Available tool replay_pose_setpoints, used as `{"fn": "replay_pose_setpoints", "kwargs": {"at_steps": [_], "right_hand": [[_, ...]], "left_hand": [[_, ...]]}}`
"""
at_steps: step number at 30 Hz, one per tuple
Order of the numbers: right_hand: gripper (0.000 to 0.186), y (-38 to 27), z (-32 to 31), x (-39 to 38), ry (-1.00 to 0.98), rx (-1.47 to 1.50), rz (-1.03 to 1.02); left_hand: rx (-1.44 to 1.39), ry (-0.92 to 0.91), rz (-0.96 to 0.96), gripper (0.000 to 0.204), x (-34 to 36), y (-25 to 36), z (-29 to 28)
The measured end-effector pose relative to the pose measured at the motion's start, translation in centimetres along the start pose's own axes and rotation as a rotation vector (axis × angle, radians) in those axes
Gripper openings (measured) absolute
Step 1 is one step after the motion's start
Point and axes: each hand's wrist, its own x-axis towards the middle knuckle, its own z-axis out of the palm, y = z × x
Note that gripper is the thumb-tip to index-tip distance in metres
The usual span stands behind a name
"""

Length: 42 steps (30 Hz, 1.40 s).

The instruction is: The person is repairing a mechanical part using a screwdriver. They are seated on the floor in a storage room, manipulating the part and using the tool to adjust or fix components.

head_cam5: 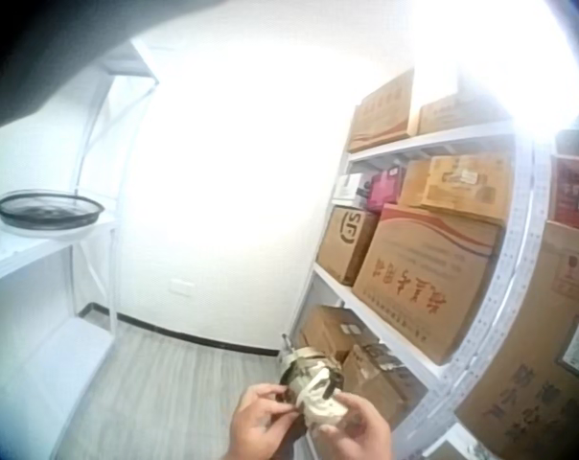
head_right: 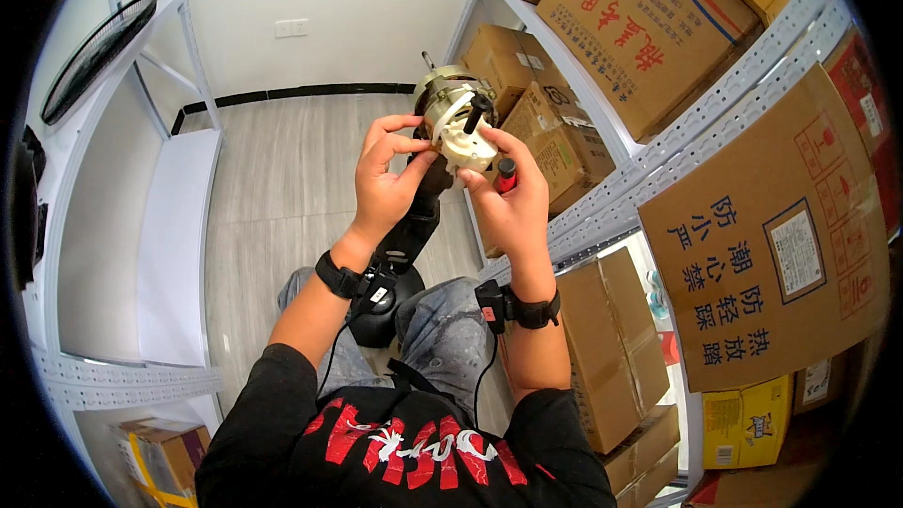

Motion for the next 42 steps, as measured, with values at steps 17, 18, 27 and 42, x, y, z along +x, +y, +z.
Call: {"fn": "replay_pose_setpoints", "kwargs": {"at_steps": [17, 18, 27, 42], "right_hand": [[0.049, -1.0, 0.2, -0.3, 0.001, -0.136, 0.039], [0.049, -1.0, 0.3, -0.2, 0.000, -0.158, 0.026], [0.049, -0.1, 0.3, -0.3, -0.005, -0.126, -0.025], [0.041, -0.7, 0.0, -0.7, -0.050, -0.095, 0.016]], "left_hand": [[0.130, 0.162, 0.097, 0.025, 0.2, 0.2, 1.7], [0.104, 0.171, 0.076, 0.024, 0.2, 0.2, 1.8], [-0.040, 0.124, -0.143, 0.020, 0.8, 1.0, 1.3], [0.048, 0.069, -0.001, 0.022, 0.7, 0.3, 0.3]]}}
